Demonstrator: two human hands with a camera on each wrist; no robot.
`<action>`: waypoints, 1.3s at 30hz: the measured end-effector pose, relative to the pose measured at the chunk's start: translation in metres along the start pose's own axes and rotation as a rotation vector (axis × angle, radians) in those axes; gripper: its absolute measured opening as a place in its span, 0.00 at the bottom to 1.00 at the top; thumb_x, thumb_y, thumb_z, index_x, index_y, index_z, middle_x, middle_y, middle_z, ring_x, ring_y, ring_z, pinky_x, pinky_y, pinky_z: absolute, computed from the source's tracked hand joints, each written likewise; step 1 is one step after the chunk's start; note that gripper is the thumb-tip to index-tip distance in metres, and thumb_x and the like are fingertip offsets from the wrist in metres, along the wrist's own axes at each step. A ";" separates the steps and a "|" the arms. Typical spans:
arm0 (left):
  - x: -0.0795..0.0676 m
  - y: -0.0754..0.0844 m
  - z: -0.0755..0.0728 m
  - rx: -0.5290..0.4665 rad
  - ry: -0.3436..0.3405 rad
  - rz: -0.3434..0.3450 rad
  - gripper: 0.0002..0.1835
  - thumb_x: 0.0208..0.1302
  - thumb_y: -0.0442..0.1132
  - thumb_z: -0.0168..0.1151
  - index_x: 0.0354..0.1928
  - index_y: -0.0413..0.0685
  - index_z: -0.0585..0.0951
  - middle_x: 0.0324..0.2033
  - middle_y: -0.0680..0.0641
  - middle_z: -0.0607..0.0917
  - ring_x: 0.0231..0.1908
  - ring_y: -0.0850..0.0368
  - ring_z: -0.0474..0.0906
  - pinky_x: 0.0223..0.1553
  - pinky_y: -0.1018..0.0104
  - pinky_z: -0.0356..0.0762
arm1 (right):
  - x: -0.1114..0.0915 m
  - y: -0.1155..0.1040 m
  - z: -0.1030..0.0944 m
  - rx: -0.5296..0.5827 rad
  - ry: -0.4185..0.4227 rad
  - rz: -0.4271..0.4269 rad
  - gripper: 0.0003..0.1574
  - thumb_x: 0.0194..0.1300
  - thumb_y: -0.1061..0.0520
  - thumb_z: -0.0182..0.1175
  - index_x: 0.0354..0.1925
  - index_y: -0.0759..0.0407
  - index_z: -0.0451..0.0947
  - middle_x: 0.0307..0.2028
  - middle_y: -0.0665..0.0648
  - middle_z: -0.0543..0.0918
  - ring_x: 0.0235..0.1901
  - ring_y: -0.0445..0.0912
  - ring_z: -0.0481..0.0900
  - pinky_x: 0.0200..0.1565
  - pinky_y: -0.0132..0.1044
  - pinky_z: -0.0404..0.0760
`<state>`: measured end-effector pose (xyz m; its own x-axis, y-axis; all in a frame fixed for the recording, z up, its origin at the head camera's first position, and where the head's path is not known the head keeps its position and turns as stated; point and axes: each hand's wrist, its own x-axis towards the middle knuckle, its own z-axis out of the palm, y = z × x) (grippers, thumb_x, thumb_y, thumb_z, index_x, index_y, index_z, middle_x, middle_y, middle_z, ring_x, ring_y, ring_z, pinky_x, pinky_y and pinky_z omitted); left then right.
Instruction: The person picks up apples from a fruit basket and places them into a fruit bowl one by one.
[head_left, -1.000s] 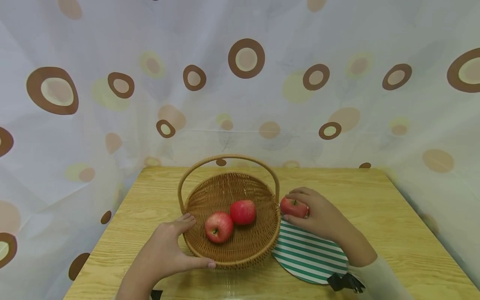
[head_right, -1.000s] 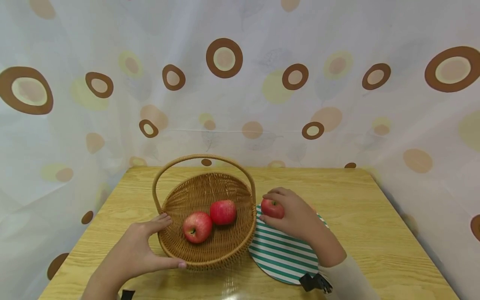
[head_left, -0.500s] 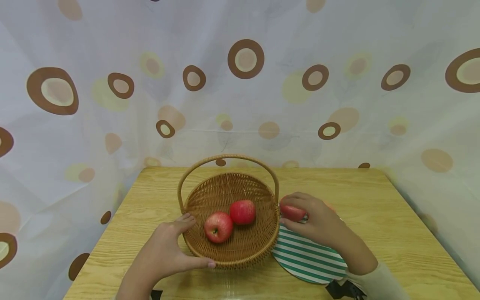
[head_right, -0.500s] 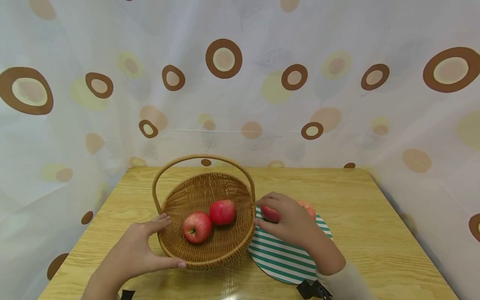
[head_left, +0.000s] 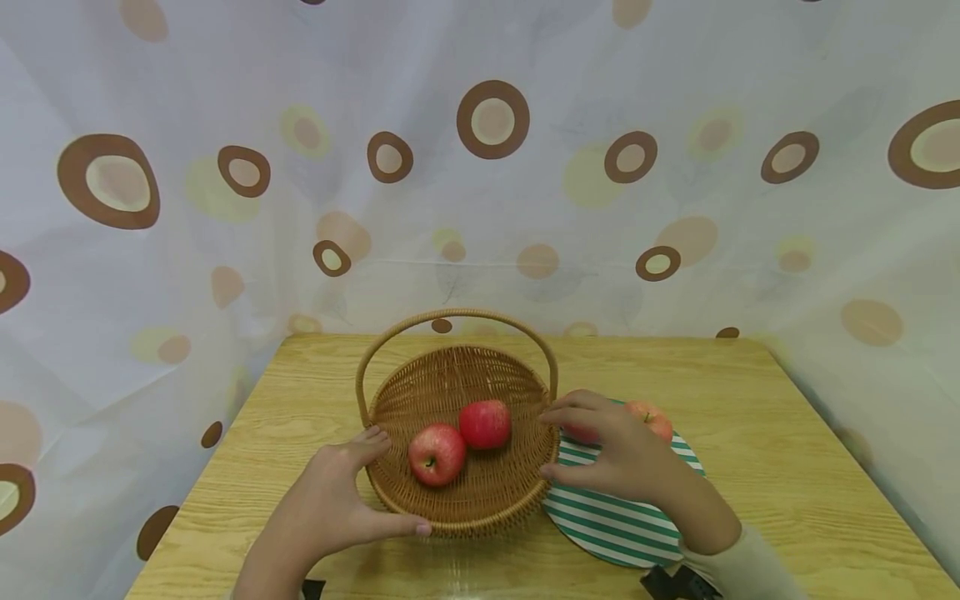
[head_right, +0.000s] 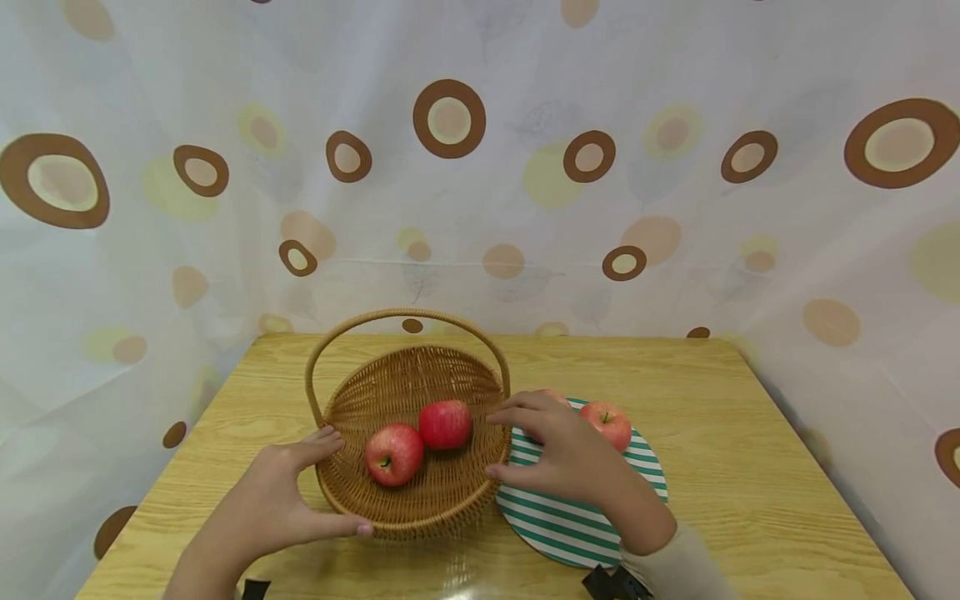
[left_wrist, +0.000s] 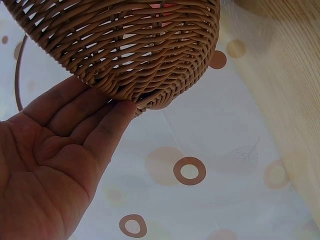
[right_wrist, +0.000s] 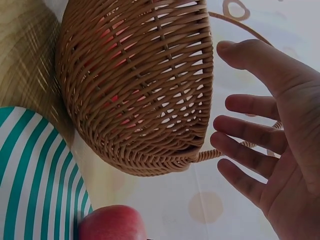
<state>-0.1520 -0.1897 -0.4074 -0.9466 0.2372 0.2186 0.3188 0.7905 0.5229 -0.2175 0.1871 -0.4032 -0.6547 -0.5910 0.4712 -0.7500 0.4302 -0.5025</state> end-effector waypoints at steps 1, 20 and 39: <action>0.000 0.000 0.000 -0.001 -0.001 -0.001 0.62 0.33 0.83 0.77 0.62 0.40 0.85 0.63 0.35 0.84 0.69 0.39 0.79 0.64 0.42 0.82 | 0.000 -0.001 0.001 0.008 -0.008 0.008 0.29 0.60 0.47 0.81 0.59 0.46 0.86 0.58 0.46 0.85 0.57 0.43 0.84 0.53 0.37 0.90; 0.000 -0.001 0.000 0.007 0.004 0.012 0.63 0.33 0.84 0.76 0.63 0.40 0.85 0.64 0.35 0.84 0.69 0.39 0.79 0.65 0.42 0.82 | 0.027 -0.007 0.024 -0.099 -0.116 -0.041 0.27 0.59 0.50 0.81 0.56 0.49 0.87 0.55 0.44 0.85 0.59 0.42 0.82 0.56 0.39 0.87; -0.001 -0.001 0.001 -0.010 0.010 0.013 0.65 0.34 0.84 0.76 0.64 0.37 0.84 0.64 0.35 0.84 0.69 0.39 0.79 0.65 0.42 0.81 | 0.049 -0.016 0.038 -0.206 -0.236 0.021 0.28 0.59 0.53 0.81 0.56 0.56 0.86 0.56 0.52 0.85 0.59 0.47 0.83 0.57 0.43 0.87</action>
<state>-0.1515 -0.1902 -0.4087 -0.9416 0.2418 0.2343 0.3320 0.7818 0.5277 -0.2335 0.1258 -0.3995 -0.6487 -0.7120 0.2688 -0.7554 0.5594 -0.3412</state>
